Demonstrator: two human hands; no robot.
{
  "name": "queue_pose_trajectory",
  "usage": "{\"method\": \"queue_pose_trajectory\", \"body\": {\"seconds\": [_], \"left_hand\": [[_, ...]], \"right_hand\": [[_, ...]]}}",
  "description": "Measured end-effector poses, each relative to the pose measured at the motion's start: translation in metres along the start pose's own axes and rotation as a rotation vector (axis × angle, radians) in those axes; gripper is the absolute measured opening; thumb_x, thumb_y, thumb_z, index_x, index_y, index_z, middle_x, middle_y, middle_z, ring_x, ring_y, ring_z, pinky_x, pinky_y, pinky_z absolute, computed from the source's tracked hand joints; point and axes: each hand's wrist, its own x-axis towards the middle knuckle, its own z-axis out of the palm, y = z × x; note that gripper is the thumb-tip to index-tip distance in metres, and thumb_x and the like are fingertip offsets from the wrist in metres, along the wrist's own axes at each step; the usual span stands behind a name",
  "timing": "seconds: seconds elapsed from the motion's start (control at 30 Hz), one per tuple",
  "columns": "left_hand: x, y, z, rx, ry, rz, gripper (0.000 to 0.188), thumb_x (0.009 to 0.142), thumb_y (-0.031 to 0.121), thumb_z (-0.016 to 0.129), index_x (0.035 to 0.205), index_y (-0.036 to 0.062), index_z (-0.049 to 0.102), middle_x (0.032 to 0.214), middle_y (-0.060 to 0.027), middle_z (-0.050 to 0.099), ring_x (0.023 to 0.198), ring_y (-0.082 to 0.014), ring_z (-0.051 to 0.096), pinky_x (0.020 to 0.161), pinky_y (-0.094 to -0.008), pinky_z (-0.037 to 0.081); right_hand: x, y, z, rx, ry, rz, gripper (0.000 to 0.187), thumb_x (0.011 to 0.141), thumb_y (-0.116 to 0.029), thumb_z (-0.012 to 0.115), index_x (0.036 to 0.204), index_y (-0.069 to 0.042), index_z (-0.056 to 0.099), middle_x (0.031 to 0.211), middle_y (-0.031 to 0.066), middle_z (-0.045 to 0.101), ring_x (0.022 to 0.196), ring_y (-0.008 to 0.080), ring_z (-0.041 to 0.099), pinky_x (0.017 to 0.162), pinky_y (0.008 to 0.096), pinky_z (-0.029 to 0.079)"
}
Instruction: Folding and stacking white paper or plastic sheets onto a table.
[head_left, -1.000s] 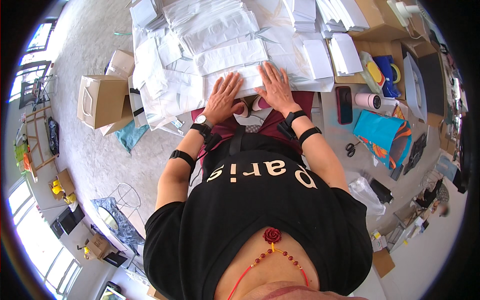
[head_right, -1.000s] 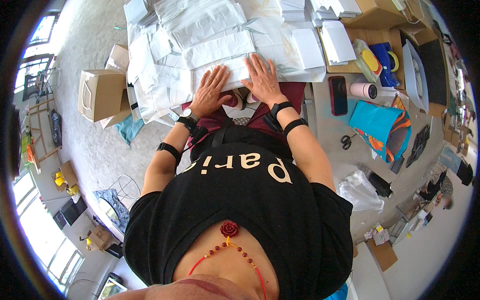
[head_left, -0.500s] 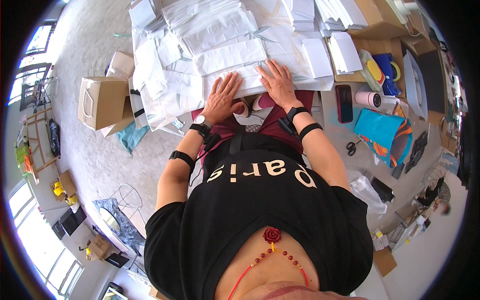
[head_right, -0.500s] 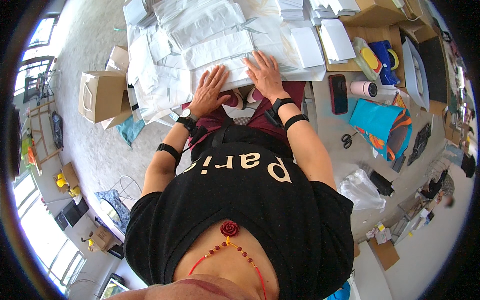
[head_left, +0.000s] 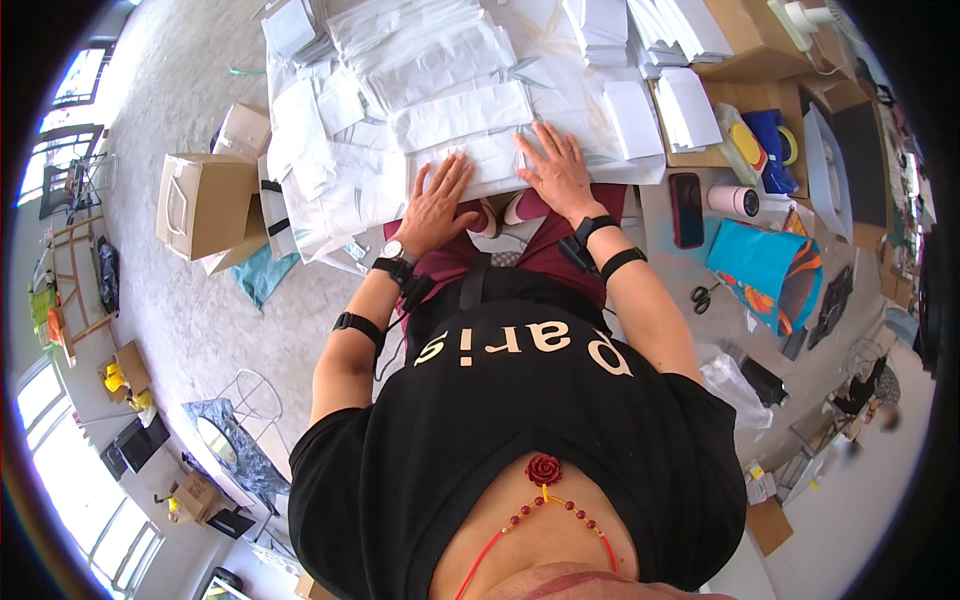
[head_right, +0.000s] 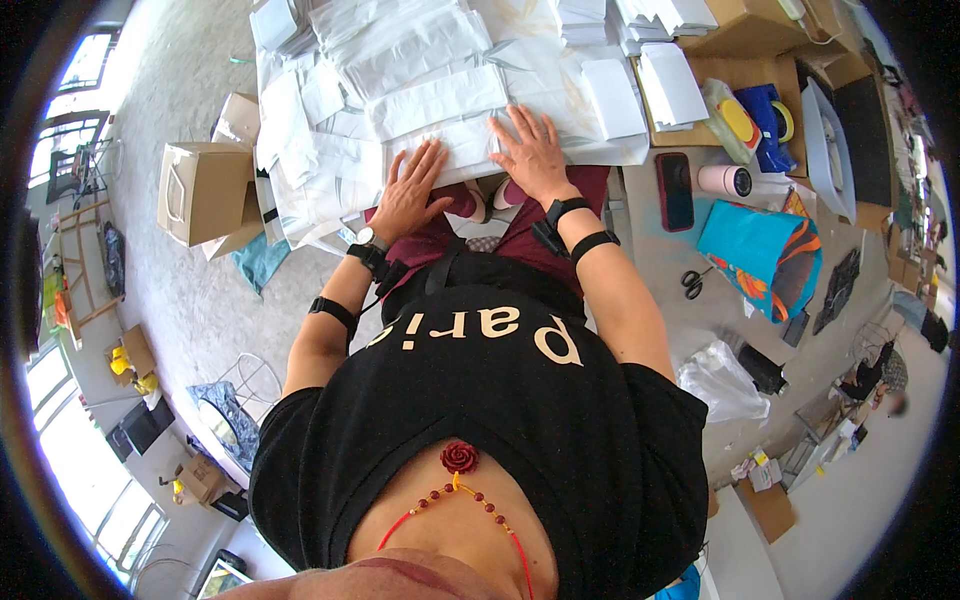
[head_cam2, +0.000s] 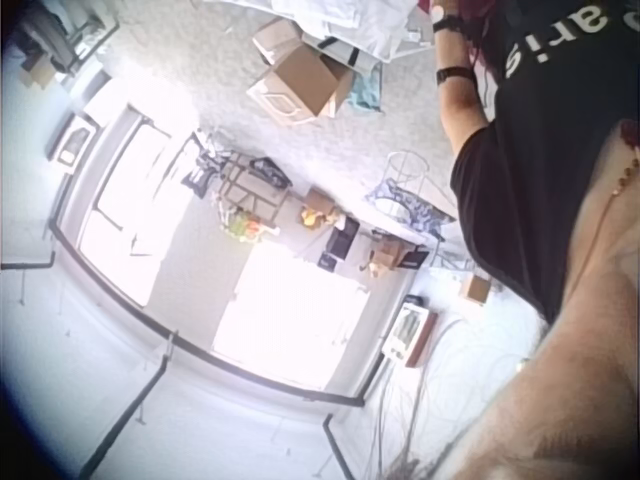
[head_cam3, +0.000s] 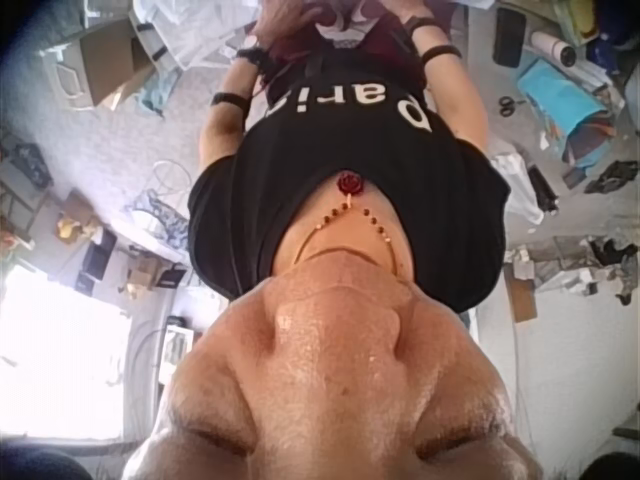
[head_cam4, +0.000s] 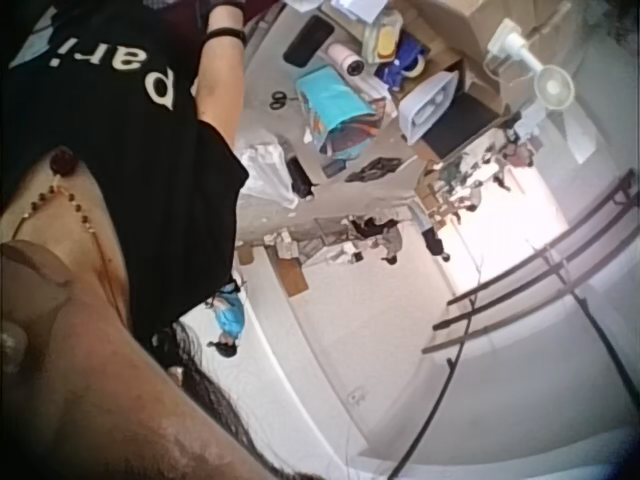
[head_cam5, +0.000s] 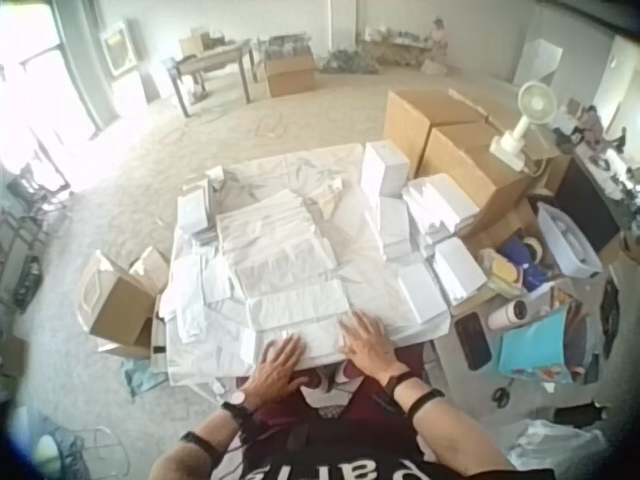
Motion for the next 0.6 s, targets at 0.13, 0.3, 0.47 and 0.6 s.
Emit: {"method": "queue_pose_trajectory", "body": {"seconds": [0.13,0.3,0.47,0.6], "left_hand": [[0.016,0.012,-0.001,-0.001,0.03,0.003,0.084,0.095,0.052,0.063,0.158,0.0022,0.037,0.168,-0.0168,0.029,0.159,-0.0293,0.019,0.128,-0.0533,0.011],[0.038,0.041,-0.007,-0.032,0.01,0.033,0.088,0.096,0.048,0.064,0.161,0.0015,0.029,0.17,-0.0184,0.025,0.16,-0.0329,0.016,0.128,-0.0529,0.008],[0.056,0.057,0.006,0.075,0.001,0.149,0.089,0.097,0.052,0.059,0.163,0.0032,0.025,0.171,-0.0173,0.022,0.16,-0.0359,0.013,0.128,-0.0563,0.008],[0.048,0.049,0.011,0.098,-0.031,0.114,0.091,0.096,0.054,0.06,0.164,0.0046,0.025,0.172,-0.0167,0.02,0.16,-0.0349,0.012,0.128,-0.055,0.007]], "right_hand": [[0.0,0.007,-0.008,0.056,0.055,-0.007,0.062,0.093,-0.045,0.068,0.148,-0.02,0.056,0.157,0.0167,0.044,0.147,0.0354,0.038,0.118,0.059,0.029],[-0.005,0.002,0.004,0.177,0.166,-0.037,0.057,0.093,-0.039,0.069,0.145,-0.021,0.056,0.152,0.017,0.047,0.143,0.0395,0.042,0.116,0.0602,0.031],[-0.015,0.005,0.017,0.059,0.055,0.052,0.065,0.096,-0.048,0.065,0.154,-0.025,0.047,0.167,0.0151,0.03,0.156,0.033,0.025,0.124,0.0608,0.018],[-0.011,-0.001,0.011,0.073,-0.032,0.043,0.067,0.099,-0.05,0.059,0.159,-0.026,0.04,0.169,0.0142,0.026,0.158,0.0299,0.018,0.126,0.0584,0.013]]}}
